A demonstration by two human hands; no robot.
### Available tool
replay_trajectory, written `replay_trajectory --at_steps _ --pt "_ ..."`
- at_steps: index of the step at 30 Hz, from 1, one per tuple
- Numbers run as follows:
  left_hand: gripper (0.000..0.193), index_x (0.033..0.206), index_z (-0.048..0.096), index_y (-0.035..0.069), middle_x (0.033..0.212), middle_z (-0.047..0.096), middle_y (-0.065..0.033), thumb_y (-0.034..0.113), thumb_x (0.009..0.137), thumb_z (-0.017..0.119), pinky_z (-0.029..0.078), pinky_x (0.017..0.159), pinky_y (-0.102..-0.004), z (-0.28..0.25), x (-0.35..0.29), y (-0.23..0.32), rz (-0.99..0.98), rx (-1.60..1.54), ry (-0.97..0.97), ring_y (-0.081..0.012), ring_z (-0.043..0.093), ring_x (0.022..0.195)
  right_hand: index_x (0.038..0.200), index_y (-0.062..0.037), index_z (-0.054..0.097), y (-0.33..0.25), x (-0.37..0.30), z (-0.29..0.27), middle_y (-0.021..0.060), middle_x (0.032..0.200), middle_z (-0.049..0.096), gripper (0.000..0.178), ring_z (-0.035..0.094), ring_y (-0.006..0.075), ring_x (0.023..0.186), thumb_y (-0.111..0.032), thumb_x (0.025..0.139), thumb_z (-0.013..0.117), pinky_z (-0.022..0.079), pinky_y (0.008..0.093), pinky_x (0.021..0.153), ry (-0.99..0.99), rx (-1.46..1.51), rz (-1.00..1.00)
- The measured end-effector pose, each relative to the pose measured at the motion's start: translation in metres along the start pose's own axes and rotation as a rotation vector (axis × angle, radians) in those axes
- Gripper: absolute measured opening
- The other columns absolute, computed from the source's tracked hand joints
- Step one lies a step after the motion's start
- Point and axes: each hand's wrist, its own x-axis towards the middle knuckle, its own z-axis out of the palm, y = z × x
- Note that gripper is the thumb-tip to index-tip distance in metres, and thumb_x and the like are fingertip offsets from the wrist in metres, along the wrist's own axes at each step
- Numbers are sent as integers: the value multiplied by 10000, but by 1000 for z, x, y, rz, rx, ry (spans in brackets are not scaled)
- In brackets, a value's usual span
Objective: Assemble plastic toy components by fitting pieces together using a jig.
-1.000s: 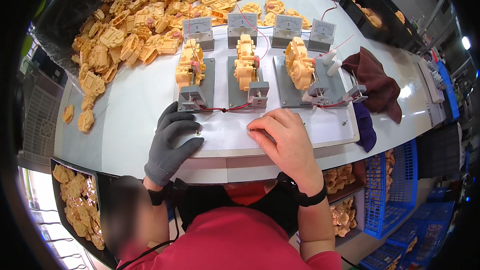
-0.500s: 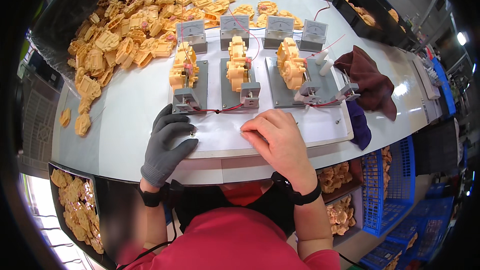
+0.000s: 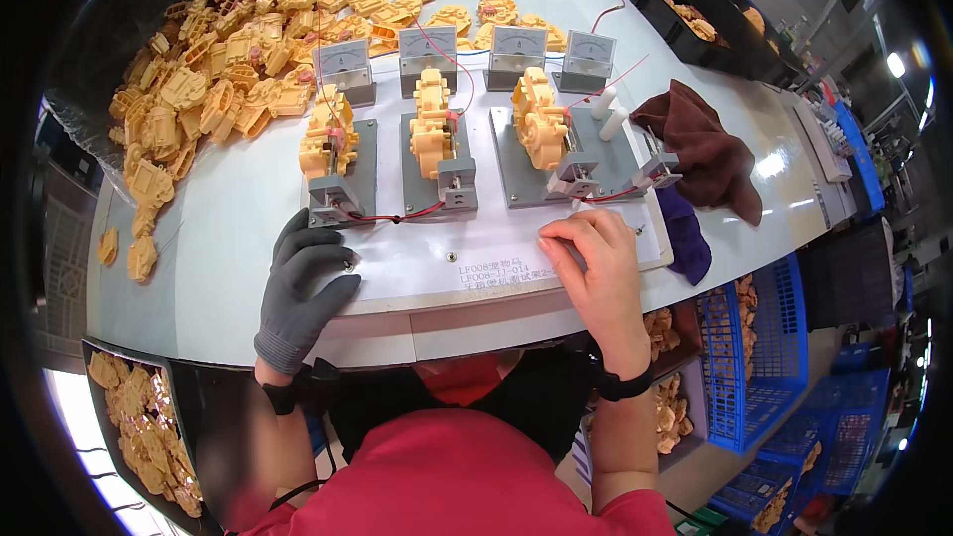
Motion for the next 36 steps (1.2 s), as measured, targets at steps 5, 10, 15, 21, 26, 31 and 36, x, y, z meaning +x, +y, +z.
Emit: replay_trajectory --at_steps 5,10,15,21,26,31,36 --pt "237 973 735 89 1175 641 -77 139 749 797 365 1112 -445 1 -1 1 -8 -9 2 -341 382 1388 912 -65 677 2 -1 1 52 880 604 98 563 261 902 -90 833 730 421 376 829 29 12 -12" --pt "237 975 736 92 1170 643 -76 135 750 797 366 1110 -444 3 -1 -2 -5 -26 7 -340 385 1386 950 -64 663 -2 -2 1 76 936 631 141 580 281 959 -92 834 737 433 382 882 55 8 1" --pt "223 980 735 89 1169 641 -80 134 767 785 362 1110 -443 1 -1 -2 7 -17 10 -346 386 1384 999 -67 655 -26 2 8 82 966 646 196 594 292 962 -82 825 745 454 378 868 123 111 -69" --pt "185 973 736 89 1163 641 -77 131 795 764 354 1114 -442 3 -1 -1 -4 -23 14 -349 386 1379 965 -72 652 -48 14 39 64 949 660 171 607 276 900 -67 820 744 467 372 800 19 260 -201" --pt "142 946 740 96 1142 645 -70 120 807 757 354 1116 -439 4 -1 0 16 -25 20 -347 390 1372 923 -76 646 -46 14 46 42 874 665 138 612 257 831 -69 820 737 454 371 752 30 206 -217" --pt "135 938 735 94 1130 649 -71 102 805 759 363 1109 -440 5 -2 -3 25 -27 44 -345 397 1366 910 -72 643 -45 12 46 40 837 660 130 608 254 797 -70 819 735 450 368 734 42 229 -208" --pt "128 927 730 94 1126 649 -71 99 803 758 372 1102 -439 5 -1 -1 28 -39 46 -349 412 1352 901 -70 641 -45 12 47 41 821 655 127 603 253 775 -67 817 736 450 369 714 52 196 -218"
